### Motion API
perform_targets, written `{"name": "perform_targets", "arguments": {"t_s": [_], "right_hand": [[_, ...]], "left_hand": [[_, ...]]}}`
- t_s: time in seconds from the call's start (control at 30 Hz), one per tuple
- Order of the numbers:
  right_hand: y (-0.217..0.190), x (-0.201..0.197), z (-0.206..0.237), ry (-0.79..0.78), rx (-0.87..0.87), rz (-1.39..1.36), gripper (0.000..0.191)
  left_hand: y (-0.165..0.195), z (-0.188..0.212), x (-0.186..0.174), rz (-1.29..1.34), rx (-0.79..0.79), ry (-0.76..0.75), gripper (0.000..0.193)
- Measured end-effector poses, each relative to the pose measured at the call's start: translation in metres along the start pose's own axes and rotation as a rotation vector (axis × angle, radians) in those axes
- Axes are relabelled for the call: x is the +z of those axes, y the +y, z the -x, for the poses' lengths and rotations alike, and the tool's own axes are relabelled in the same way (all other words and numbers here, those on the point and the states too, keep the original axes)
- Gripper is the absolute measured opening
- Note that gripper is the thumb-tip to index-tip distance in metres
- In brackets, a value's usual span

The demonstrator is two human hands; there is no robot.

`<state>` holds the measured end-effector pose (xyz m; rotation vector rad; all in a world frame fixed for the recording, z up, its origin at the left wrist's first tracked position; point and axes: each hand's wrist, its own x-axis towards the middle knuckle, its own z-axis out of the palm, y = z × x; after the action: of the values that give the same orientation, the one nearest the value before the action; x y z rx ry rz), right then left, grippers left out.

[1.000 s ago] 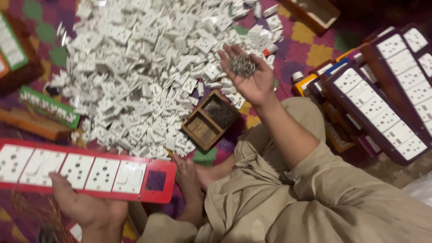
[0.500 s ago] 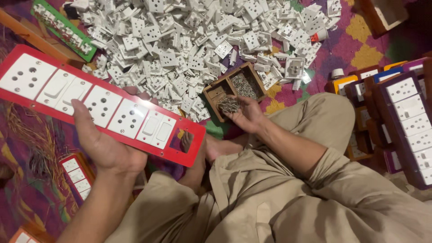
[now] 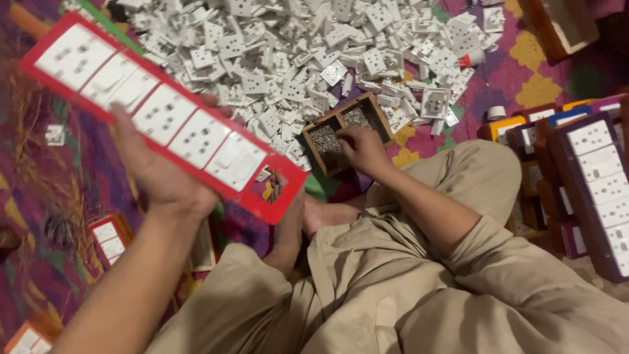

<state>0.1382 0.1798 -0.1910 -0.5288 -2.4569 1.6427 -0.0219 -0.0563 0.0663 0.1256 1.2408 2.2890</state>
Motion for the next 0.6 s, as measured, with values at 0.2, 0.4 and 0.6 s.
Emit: {"name": "perform_targets", "arguments": {"t_s": [0.2, 0.4, 0.6], "right_hand": [[-0.007, 0.026, -0.016, -0.232, -0.294, 0.606, 0.016], [-0.005, 0.033, -0.001, -0.244, -0.299, 0.686, 0.013], [0.002, 0.022, 0.003, -0.129, -0.294, 0.565, 0.017]], "left_hand": [[-0.037, 0.011, 0.005, 0.207, -0.114, -0.094, 0.078], [-0.053, 0.018, 0.006, 0.266, -0.229, -0.083, 0.079], [-0.058, 0.020, 0.003, 0.307, -0.225, -0.131, 0.080]]}}
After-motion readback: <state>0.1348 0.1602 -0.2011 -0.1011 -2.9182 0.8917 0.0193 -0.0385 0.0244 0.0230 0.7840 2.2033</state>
